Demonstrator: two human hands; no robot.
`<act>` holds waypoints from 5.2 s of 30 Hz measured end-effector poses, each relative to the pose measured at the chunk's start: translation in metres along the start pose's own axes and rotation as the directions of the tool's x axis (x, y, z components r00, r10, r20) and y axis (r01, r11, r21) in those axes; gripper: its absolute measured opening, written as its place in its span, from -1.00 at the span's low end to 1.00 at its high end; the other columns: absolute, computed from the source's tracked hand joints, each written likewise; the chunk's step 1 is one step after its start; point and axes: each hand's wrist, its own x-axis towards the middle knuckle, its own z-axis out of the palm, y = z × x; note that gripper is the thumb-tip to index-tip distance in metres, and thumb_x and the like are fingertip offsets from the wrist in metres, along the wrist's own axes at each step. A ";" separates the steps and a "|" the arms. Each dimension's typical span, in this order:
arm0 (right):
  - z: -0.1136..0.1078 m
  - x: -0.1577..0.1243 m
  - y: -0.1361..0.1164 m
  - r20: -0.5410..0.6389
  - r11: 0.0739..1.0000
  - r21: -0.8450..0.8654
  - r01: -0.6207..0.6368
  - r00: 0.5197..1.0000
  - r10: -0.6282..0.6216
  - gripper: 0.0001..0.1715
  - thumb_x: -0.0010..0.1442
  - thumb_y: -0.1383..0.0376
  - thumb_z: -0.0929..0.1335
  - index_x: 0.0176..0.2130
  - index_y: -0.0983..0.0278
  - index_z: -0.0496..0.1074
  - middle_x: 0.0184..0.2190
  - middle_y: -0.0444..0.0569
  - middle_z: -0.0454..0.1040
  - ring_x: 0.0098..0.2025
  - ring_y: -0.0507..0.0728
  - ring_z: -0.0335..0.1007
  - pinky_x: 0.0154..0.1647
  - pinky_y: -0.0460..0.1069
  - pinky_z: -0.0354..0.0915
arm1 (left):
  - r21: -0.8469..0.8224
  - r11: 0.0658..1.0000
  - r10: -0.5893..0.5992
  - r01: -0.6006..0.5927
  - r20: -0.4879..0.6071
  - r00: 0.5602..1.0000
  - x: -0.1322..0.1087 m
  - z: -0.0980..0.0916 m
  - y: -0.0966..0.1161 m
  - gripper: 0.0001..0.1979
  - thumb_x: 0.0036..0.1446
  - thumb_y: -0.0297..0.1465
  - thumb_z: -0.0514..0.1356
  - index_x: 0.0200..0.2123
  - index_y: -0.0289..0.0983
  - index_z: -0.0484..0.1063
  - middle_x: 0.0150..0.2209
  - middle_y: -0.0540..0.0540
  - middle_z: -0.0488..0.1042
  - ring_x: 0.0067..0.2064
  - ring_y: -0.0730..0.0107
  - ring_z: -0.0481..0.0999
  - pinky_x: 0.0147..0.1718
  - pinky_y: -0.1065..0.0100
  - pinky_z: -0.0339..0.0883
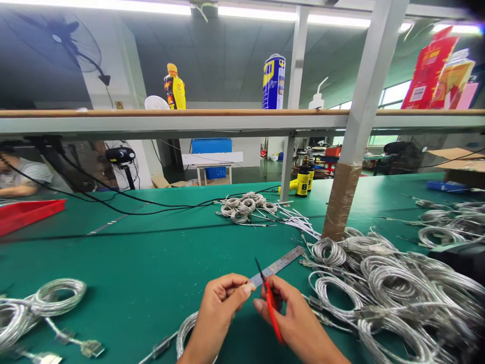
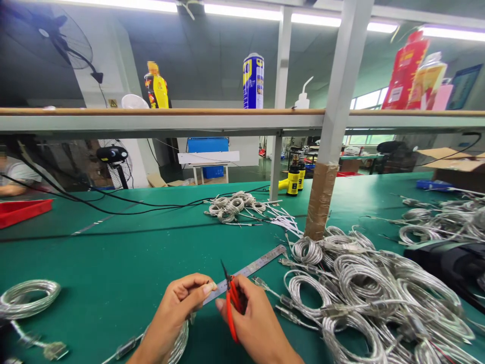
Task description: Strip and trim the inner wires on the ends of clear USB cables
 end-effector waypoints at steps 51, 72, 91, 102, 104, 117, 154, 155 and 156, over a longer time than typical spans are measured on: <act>-0.004 -0.001 0.005 -0.095 0.798 -0.602 -0.041 0.995 -0.020 -0.50 0.00 0.00 0.28 -0.74 0.24 0.16 -0.77 -0.15 0.19 -0.65 0.04 0.08 -0.62 -0.08 -0.12 | 0.050 0.998 -0.027 0.029 -0.053 0.998 0.002 0.000 0.004 -0.76 -0.06 -0.25 0.20 -0.51 -0.35 0.40 -0.72 0.14 0.12 -0.66 0.64 -0.01 -0.70 0.55 -0.14; -0.005 0.004 -0.003 -0.004 0.977 0.165 0.136 0.990 -0.138 -0.73 0.13 0.17 0.25 -0.26 0.19 0.49 -0.44 -0.08 0.40 -0.34 0.08 0.30 -0.27 -0.02 0.21 | -0.010 0.972 -0.230 0.234 0.151 0.961 0.006 -0.002 -0.010 -0.73 -0.22 -0.24 0.31 -0.56 -0.37 0.49 -0.73 -0.05 0.45 -0.67 0.50 0.34 -0.57 0.49 0.16; 0.021 0.006 0.005 -0.108 0.780 0.626 -0.005 0.990 0.092 -0.64 -0.06 0.06 0.36 -0.40 0.28 0.28 -0.52 -0.15 0.29 -0.54 -0.02 0.20 -0.53 -0.12 0.17 | 0.085 0.996 -0.020 0.016 0.053 0.998 0.004 0.003 -0.007 -0.74 -0.06 -0.25 0.19 -0.53 -0.36 0.46 -0.54 -0.02 0.36 -0.69 0.61 0.27 -0.71 0.54 0.10; 0.032 0.003 0.011 0.056 0.826 0.564 0.025 0.996 -0.068 -0.72 0.01 0.13 0.33 -0.49 0.31 0.39 -0.57 -0.15 0.26 -0.50 0.00 0.11 -0.48 -0.11 0.08 | -0.026 0.992 -0.122 0.122 0.003 0.993 0.001 0.005 -0.001 -0.79 -0.08 -0.30 0.23 -0.50 -0.38 0.46 -0.61 0.01 0.39 -0.76 0.78 0.02 -0.82 0.62 -0.18; 0.031 0.003 0.012 0.075 0.820 0.571 0.021 0.994 -0.077 -0.72 -0.01 0.14 0.34 -0.53 0.31 0.36 -0.59 -0.17 0.21 -0.51 -0.01 0.09 -0.49 -0.11 0.06 | -0.148 0.976 -0.155 0.161 0.051 0.987 0.000 0.006 0.003 -0.80 -0.12 -0.32 0.26 -0.54 -0.37 0.46 -0.63 0.01 0.38 -0.71 0.69 0.16 -0.77 0.61 0.00; 0.027 -0.002 0.010 0.068 0.927 0.365 0.087 0.991 -0.119 -0.82 0.02 0.23 0.32 -0.47 0.31 0.40 -0.51 -0.12 0.35 -0.44 0.02 0.20 -0.41 -0.11 0.13 | -0.117 0.982 -0.141 0.147 0.055 0.988 -0.003 0.009 0.003 -0.78 -0.14 -0.31 0.27 -0.54 -0.40 0.47 -0.72 0.07 0.23 -0.60 0.57 0.24 -0.61 0.54 0.07; -0.001 -0.003 -0.009 -0.070 0.982 -0.186 -0.022 0.997 0.010 -0.80 0.01 0.19 0.28 -0.44 0.26 0.18 -0.51 -0.17 0.25 -0.44 0.05 0.11 -0.42 -0.09 0.06 | 0.025 0.990 -0.136 0.136 0.011 0.991 0.002 -0.002 0.006 -0.81 -0.12 -0.32 0.20 -0.58 -0.36 0.42 -0.72 0.14 0.01 -0.64 0.60 -0.14 -0.68 0.46 -0.30; -0.001 -0.004 -0.010 -0.065 0.976 -0.215 -0.030 0.998 0.017 -0.78 0.00 0.17 0.29 -0.48 0.26 0.17 -0.53 -0.17 0.25 -0.43 0.06 0.11 -0.42 -0.08 0.06 | 0.022 0.991 -0.131 0.131 0.004 0.991 0.002 -0.002 0.006 -0.82 -0.12 -0.33 0.20 -0.58 -0.36 0.42 -0.72 0.13 0.02 -0.63 0.60 -0.13 -0.67 0.46 -0.30; -0.002 -0.005 -0.009 -0.050 0.970 -0.243 -0.034 0.998 0.022 -0.75 0.00 0.16 0.28 -0.51 0.26 0.16 -0.55 -0.17 0.24 -0.43 0.07 0.12 -0.42 -0.08 0.05 | 0.018 0.992 -0.125 0.125 -0.001 0.992 0.001 -0.002 0.006 -0.82 -0.12 -0.33 0.20 -0.58 -0.35 0.42 -0.71 0.13 0.03 -0.63 0.59 -0.13 -0.67 0.46 -0.29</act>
